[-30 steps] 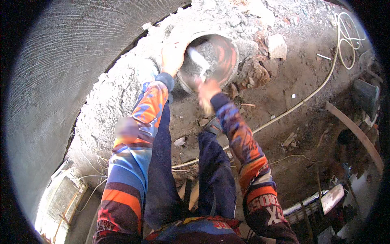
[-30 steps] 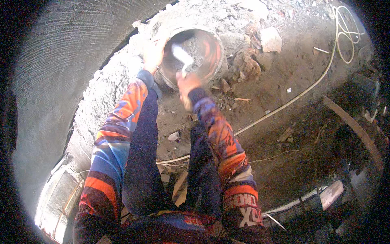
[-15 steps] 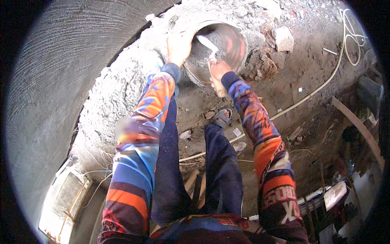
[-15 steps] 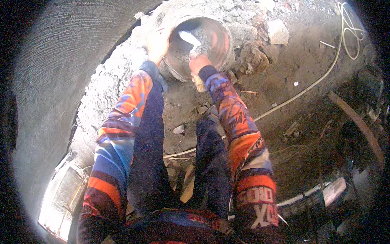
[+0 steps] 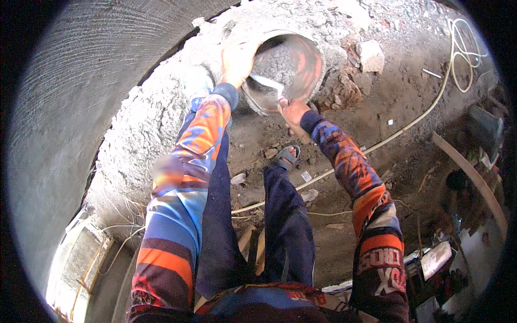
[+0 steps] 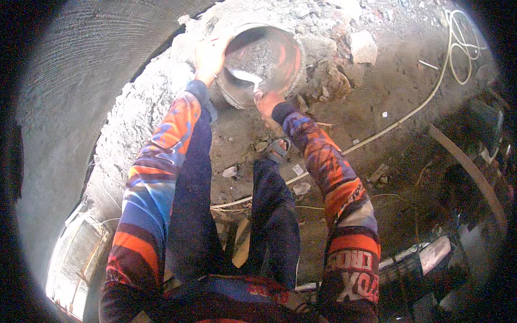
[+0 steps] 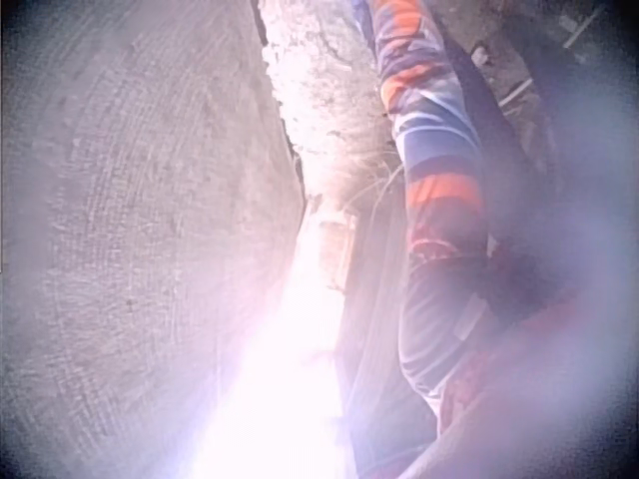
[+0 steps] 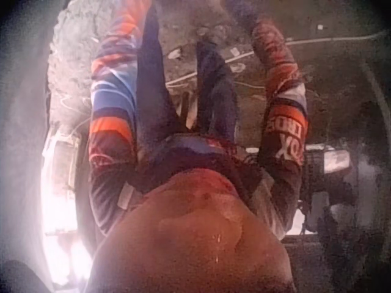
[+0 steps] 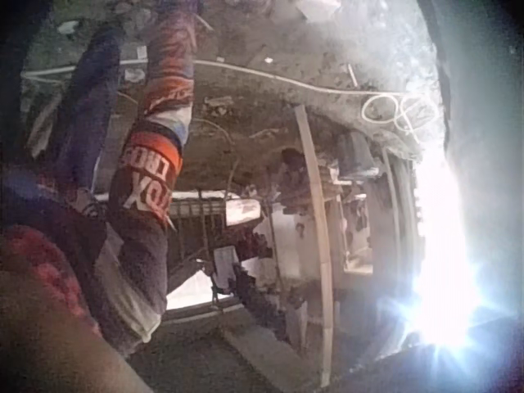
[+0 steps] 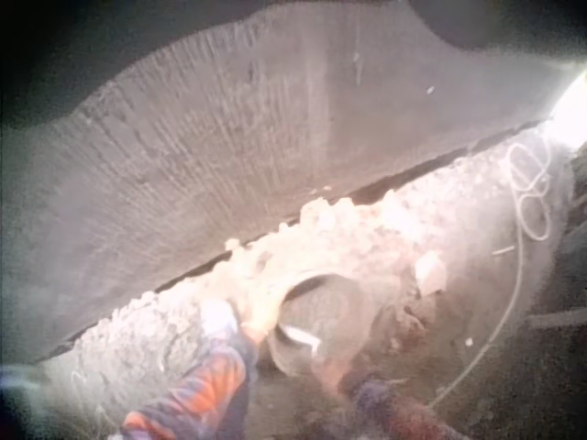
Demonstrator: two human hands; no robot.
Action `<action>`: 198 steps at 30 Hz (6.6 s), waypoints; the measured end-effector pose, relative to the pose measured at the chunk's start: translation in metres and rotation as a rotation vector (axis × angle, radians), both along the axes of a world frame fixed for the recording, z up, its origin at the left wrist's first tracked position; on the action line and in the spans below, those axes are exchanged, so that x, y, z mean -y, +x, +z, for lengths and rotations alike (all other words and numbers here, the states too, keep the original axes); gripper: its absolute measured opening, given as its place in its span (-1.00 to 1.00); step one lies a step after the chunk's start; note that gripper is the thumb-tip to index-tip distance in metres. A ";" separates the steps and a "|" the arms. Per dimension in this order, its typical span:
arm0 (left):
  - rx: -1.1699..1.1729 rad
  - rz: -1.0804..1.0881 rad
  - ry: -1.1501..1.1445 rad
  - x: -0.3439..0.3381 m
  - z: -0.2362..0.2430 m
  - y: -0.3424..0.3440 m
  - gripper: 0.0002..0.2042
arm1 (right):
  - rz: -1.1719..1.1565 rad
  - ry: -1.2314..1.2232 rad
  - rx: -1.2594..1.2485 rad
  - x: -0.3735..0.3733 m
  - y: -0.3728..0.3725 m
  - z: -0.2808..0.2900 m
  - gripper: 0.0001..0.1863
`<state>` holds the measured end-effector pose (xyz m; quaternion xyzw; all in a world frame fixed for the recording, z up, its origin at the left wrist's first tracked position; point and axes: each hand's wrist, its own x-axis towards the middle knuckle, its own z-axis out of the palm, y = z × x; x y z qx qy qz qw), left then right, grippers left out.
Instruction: The person mixes cement in a wheelbarrow using a hoe, then scoops the mixture into several buckets. The person carries a bucket and a trowel to a wall and applies the cement to the wall surface.
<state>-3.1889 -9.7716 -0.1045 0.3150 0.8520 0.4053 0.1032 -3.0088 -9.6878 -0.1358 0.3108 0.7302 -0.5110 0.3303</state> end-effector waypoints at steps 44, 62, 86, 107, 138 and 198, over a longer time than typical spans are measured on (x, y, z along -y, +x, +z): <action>0.086 0.065 0.137 -0.002 -0.004 0.001 -0.69 | -0.328 -0.067 0.292 -0.059 -0.018 -0.022 -0.55; -0.195 -0.100 -0.021 -0.013 -0.012 0.001 -0.82 | 0.046 0.401 0.251 -0.032 -0.033 0.010 -0.59; -0.056 -0.045 -0.066 -0.006 0.003 0.002 -0.79 | 0.378 0.491 0.269 -0.033 -0.005 0.013 -0.47; 0.398 0.184 0.043 -0.008 0.031 -0.002 -0.63 | 0.575 -0.099 0.316 -0.093 -0.018 -0.037 -0.56; -0.026 -0.101 -0.048 -0.007 0.000 0.000 -0.81 | -0.522 -1.502 0.524 -0.022 0.037 0.004 -0.52; 0.096 0.038 0.054 0.003 0.001 0.003 -0.75 | -0.234 0.390 -0.380 0.026 0.097 0.106 -0.55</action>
